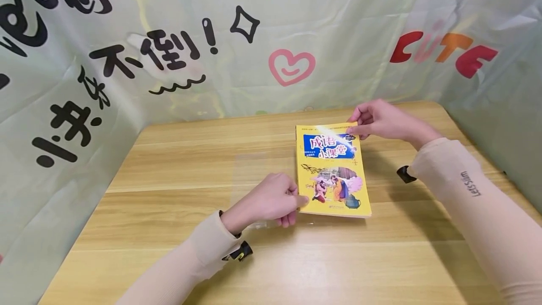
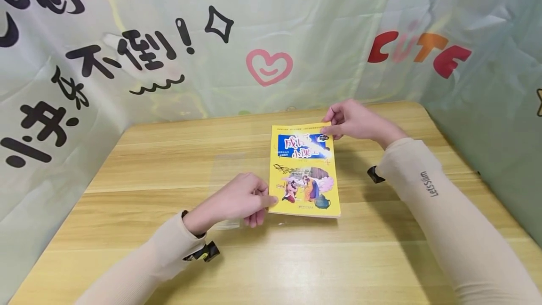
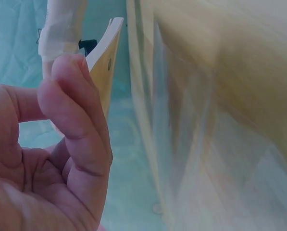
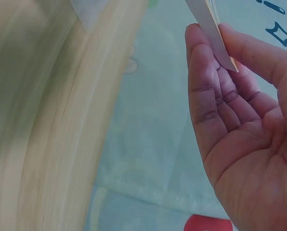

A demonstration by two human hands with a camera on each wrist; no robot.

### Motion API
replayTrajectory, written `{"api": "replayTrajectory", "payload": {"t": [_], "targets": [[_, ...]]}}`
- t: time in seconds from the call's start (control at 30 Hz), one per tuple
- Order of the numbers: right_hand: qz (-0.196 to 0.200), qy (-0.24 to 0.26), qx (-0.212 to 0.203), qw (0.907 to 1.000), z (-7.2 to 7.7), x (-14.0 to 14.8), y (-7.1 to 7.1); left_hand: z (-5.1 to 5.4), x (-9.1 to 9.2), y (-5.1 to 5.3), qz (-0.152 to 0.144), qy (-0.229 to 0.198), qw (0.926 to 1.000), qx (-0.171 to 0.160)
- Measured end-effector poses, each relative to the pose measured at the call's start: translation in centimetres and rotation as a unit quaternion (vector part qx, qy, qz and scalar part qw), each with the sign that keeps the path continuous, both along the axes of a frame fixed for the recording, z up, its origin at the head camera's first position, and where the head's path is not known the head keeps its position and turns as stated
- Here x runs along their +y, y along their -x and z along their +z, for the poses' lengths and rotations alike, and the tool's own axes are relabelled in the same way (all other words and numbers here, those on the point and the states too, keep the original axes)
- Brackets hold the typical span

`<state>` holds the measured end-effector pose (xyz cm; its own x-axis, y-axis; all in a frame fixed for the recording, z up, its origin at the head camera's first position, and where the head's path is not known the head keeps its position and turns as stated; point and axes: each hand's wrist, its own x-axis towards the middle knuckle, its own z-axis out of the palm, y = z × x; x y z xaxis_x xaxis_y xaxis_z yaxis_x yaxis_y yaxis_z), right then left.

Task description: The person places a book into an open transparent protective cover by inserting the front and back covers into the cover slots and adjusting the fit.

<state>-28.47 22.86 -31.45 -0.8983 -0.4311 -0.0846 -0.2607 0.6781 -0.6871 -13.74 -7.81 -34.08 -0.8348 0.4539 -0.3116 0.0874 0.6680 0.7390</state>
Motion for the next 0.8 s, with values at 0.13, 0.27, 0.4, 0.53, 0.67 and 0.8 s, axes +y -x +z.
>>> {"api": "replayTrajectory", "payload": {"t": [0.13,0.27,0.4,0.53,0.67,0.8], "targets": [[0.013,0.006,-0.003,0.9999,-0.1,-0.7,0.0,-0.2,-0.4,-0.2,0.005,0.005,1.0,-0.005],[0.024,0.011,-0.006,0.9996,-0.4,-1.3,0.2,-0.4,-0.7,-0.4,0.012,0.007,0.9999,-0.009],[0.033,0.015,-0.01,0.9993,-1.0,-1.9,0.3,-0.8,-1.0,-0.4,0.011,0.004,0.9998,-0.017],[0.038,0.012,-0.013,0.9991,-1.8,-2.3,0.3,-1.4,-1.1,-0.5,0.008,0.004,0.9996,-0.025],[0.038,0.005,-0.019,0.9991,-2.5,-2.7,0.3,-2.1,-1.3,-0.5,0.008,0.006,0.9994,-0.032],[0.047,-0.006,-0.022,0.9986,-3.2,-3.0,0.3,-2.8,-1.3,-0.4,0.009,0.012,0.9992,-0.038]]}}
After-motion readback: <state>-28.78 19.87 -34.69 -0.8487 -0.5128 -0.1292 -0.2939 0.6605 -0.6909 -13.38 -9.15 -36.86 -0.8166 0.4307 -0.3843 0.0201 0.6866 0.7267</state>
